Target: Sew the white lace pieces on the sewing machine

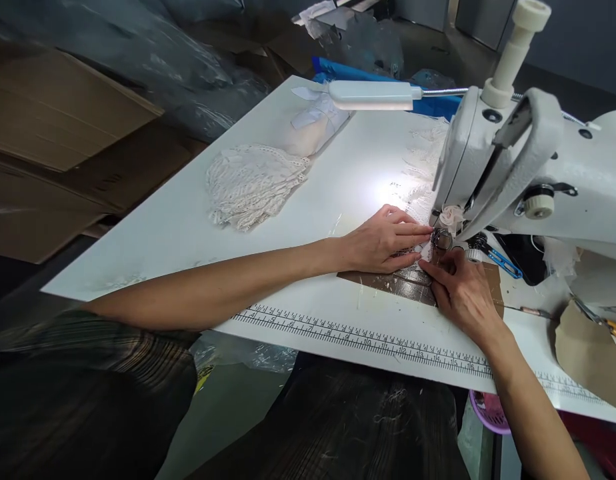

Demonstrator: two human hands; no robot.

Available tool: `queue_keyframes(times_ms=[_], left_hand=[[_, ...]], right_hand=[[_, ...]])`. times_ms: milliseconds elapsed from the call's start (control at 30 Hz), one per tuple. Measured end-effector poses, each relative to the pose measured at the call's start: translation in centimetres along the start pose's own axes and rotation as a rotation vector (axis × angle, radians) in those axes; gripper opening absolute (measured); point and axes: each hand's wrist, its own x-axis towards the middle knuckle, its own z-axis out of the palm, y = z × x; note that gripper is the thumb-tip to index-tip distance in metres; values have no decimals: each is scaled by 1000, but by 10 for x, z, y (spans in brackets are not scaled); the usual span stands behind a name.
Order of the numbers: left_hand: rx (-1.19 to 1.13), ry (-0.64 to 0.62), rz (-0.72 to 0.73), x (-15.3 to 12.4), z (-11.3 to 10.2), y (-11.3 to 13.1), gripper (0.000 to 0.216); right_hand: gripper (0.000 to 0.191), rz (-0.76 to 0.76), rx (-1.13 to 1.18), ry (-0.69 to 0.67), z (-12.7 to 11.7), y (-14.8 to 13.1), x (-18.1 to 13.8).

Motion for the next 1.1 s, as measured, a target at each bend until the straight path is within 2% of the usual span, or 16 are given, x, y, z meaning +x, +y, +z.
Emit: queue_keyframes(times_ms=[233, 533, 733, 867, 967, 1100], left_hand=[[-16, 41, 16, 0, 2, 0, 33], [-19, 9, -19, 0, 1, 2, 32], [68, 45, -32, 1, 3, 4, 31], [115, 95, 49, 3, 3, 8, 27], [111, 114, 122, 4, 2, 8, 33], [103, 146, 139, 2, 0, 8, 32]], right_hand=[[39, 19, -45, 29, 3, -3, -1], [35, -39, -87, 52, 2, 0, 0], [37, -49, -70, 75, 4, 3, 0], [38, -32, -67, 82, 6, 3, 0], [38, -30, -78, 85, 5, 2, 0], [38, -40, -87, 57, 2, 0, 1]])
